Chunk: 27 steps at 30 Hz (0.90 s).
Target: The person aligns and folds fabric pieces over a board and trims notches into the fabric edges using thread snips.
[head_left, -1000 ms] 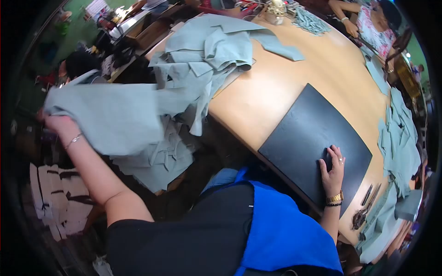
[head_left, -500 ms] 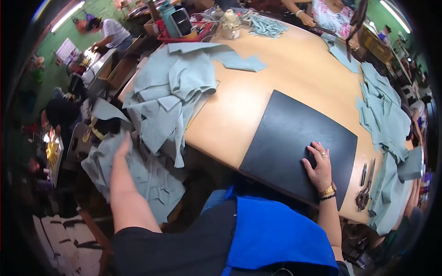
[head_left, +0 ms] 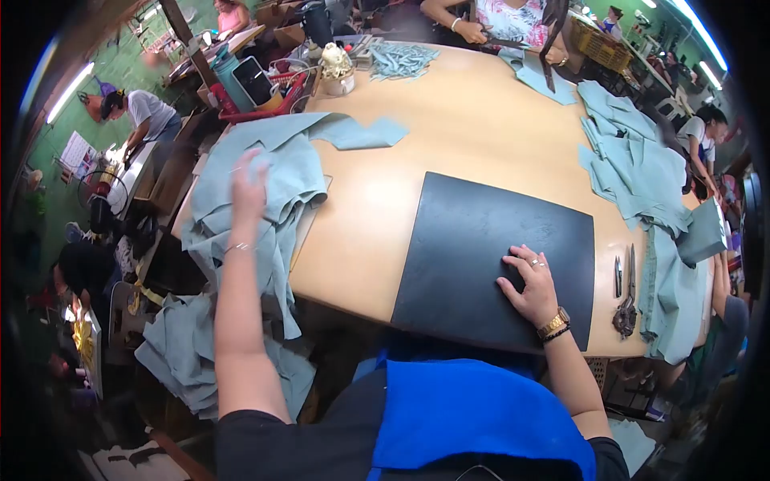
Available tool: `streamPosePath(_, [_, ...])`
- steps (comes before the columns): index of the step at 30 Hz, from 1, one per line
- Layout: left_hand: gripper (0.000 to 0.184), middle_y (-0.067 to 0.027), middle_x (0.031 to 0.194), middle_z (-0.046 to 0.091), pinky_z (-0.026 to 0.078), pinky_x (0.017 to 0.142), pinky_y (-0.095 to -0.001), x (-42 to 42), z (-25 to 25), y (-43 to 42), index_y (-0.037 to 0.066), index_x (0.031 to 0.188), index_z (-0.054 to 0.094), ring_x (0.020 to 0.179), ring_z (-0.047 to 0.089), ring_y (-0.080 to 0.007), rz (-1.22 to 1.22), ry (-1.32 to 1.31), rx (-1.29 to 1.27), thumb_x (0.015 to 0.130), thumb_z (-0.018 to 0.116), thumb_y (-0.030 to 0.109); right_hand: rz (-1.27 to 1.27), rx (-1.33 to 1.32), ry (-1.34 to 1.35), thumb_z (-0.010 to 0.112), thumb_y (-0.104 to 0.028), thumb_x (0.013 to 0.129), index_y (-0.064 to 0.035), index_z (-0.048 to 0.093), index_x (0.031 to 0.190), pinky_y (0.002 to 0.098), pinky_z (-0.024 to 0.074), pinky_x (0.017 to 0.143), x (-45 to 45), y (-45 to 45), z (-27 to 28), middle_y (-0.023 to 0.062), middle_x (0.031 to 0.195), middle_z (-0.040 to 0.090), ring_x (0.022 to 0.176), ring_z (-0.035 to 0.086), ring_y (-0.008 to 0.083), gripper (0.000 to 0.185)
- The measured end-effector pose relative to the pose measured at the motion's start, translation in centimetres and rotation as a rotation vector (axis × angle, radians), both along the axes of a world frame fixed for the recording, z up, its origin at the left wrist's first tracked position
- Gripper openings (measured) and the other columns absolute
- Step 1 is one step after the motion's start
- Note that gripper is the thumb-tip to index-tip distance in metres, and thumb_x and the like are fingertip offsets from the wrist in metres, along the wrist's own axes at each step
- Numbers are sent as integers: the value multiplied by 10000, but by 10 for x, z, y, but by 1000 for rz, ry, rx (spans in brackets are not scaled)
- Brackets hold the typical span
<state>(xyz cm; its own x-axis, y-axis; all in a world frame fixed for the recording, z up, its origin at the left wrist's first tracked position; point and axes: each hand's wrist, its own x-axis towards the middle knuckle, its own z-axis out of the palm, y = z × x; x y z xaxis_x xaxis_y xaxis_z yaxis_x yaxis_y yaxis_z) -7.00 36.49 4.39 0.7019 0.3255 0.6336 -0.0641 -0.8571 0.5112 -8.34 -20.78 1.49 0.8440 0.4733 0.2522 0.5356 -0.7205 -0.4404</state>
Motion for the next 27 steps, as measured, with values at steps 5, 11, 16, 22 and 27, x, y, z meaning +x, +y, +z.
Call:
streamPosePath(5, [466,-174,1426,503,389,1083,-484,123,-39,-119,192,1364,538,1302,485,-355,-57,389,290,903,601,185,1,62,-15,762,-264,814,-108,669,1119,576,334,1099,2,-2,-1,113,1269,619,1261,540,341,355])
streamPosePath(11, [373,-177,1358,551,406,1032,-561,186,-90,-142,206,1309,583,1291,493,-346,135,570,143,937,563,231,20,66,16,744,-271,836,-115,676,1100,548,335,1109,4,-7,-2,85,1275,632,1271,545,318,314])
streamPosePath(16, [239,-216,1053,669,496,868,-457,188,-68,-170,72,1147,607,1018,646,-354,78,208,-329,956,535,196,19,68,-9,722,-267,856,-106,674,1092,539,353,1094,6,-8,-5,81,1255,633,1258,541,282,290])
streamPosePath(22, [156,-45,1109,649,450,906,-270,166,-29,-272,17,1124,604,990,580,-101,-501,-335,-993,1000,566,104,-10,117,23,714,-286,862,-112,638,1169,532,345,1101,7,-9,-6,99,1243,647,1255,543,299,361])
streamPosePath(27, [209,-27,1137,652,422,956,-256,87,7,-376,26,1189,601,1042,569,-82,-849,-204,-1123,993,595,99,-56,322,62,768,-228,817,-61,566,1281,431,421,1054,7,-12,-8,167,1178,655,1140,612,299,533])
